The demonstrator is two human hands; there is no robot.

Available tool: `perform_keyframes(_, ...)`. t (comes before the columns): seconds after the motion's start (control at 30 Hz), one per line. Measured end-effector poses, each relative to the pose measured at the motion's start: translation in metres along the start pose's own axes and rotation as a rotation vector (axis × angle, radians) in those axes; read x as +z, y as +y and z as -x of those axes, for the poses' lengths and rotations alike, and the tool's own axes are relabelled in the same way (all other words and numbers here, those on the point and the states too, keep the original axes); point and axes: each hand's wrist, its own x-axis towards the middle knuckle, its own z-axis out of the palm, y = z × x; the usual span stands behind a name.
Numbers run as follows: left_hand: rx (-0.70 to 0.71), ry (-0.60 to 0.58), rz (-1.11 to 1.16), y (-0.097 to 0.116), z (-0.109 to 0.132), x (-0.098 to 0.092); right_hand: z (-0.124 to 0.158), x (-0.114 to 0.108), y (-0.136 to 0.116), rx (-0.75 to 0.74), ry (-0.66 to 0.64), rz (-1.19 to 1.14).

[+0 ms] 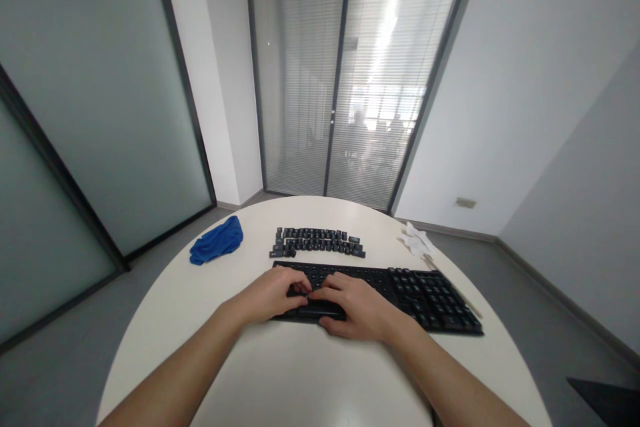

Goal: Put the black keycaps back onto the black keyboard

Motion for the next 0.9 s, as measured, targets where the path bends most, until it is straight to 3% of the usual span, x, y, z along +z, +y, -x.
perform_keyframes(0.33, -0.011, -0.021, 0.109, -0.009, 0.001, -0.002, 0.000, 0.001, -0.001, -0.001, 0.008, 0.029)
perform_keyframes(0.43, -0.011, 0.040, 0.060, -0.015, 0.002, -0.005, 0.000, 0.002, -0.001, 0.002, -0.005, 0.047)
perform_keyframes(0.57, 0.089, 0.131, -0.039, -0.023, 0.004, -0.010, -0.001, 0.003, -0.002, 0.016, -0.019, 0.052)
perform_keyframes(0.9, 0.160, 0.047, -0.159, -0.012, 0.006, -0.009, -0.004, 0.003, 0.000, 0.026, -0.042, 0.059)
